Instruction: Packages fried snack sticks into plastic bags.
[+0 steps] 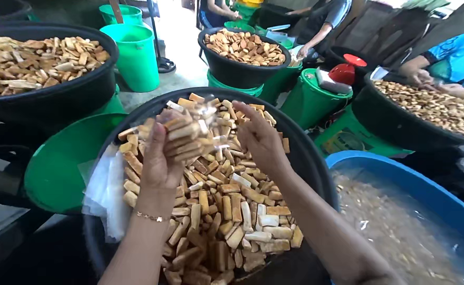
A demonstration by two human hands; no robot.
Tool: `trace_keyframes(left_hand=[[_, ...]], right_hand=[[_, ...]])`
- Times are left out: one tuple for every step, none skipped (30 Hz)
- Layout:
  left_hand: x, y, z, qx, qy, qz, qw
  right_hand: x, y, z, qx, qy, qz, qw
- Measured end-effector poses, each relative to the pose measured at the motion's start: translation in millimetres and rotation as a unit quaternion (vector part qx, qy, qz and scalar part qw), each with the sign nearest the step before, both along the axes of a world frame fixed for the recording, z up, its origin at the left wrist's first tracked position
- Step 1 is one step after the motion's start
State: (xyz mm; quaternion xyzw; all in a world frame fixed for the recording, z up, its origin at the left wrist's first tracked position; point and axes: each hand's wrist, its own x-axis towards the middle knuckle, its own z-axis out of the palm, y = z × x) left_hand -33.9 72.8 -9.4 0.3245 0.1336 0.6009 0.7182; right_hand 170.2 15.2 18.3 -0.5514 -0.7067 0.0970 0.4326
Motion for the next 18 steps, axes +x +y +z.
trace_keyframes(left_hand=[[-2.4,1.5,1.0,-0.009,-0.016,0.009,1.0],[-3.6,2.0,1.5,-0.007,-0.024,0.011,1.0],[-2.9,1.9,1.2,0.006,-0.027,0.006,1.0],[-0.7,1.1,0.9,0.025,-0.025,-0.001,0.999],[2.1,-0.2,0.4,0.045,-0.023,-0.012,0.999],[4.8,-2.0,-0.2,0.053,-0.02,-0.022,0.998],[6.8,-3.6,-0.7,0.058,-0.014,-0.033,0.998],[7.9,-4.0,-1.3,0.057,-0.005,-0.04,0.998],[8.6,-3.5,-1.9,0.045,0.002,-0.039,0.998],[8.7,-2.7,-2.4,0.021,0.006,-0.032,0.999],[9.0,-1.9,-2.3,-0.011,0.008,-0.023,1.0],[9.5,-1.1,-1.1,-0.044,0.012,-0.014,0.999],[10.1,-0.3,-0.1,-0.067,0.014,-0.014,0.998],[11.3,0.0,0.1,-0.079,0.016,-0.018,0.997],[13.4,-0.8,-0.4,-0.083,0.02,-0.028,0.996],[16.9,-3.0,-1.0,-0.083,0.022,-0.04,0.995],[21.3,-6.3,-1.4,-0.081,0.023,-0.056,0.995],[25.9,-10.1,-2.4,-0.077,0.02,-0.077,0.994]], right_hand=[[9.1,9.9,-11.5,-0.071,-0.023,-0.015,0.997],[16.4,18.6,-21.6,-0.181,-0.086,-0.036,0.979],[20.9,27.5,-33.3,-0.303,-0.156,-0.052,0.939],[22.2,33.7,-47.3,-0.4,-0.207,-0.059,0.891],[22.7,36.0,-62.3,-0.458,-0.234,-0.056,0.856],[24.2,34.2,-77.3,-0.47,-0.244,-0.042,0.847],[25.3,30.7,-86.4,-0.462,-0.238,-0.025,0.854],[26.7,27.8,-88.8,-0.442,-0.22,-0.017,0.869],[28.0,25.1,-81.3,-0.421,-0.195,-0.021,0.886],[29.1,20.7,-65.6,-0.388,-0.163,-0.034,0.907],[32.2,13.8,-49.8,-0.323,-0.129,-0.051,0.936],[35.4,4.0,-35.1,-0.221,-0.089,-0.072,0.968],[38.4,-5.8,-23.1,-0.099,-0.045,-0.091,0.99],[40.5,-14.7,-12.1,0.008,-0.001,-0.099,0.995],[40.2,-23.3,-2.6,0.092,0.038,-0.1,0.99],[37.7,-31.2,4.9,0.146,0.063,-0.099,0.982],[33.7,-37.1,9.6,0.183,0.071,-0.097,0.976],[29.2,-40.1,10.8,0.213,0.06,-0.095,0.971]])
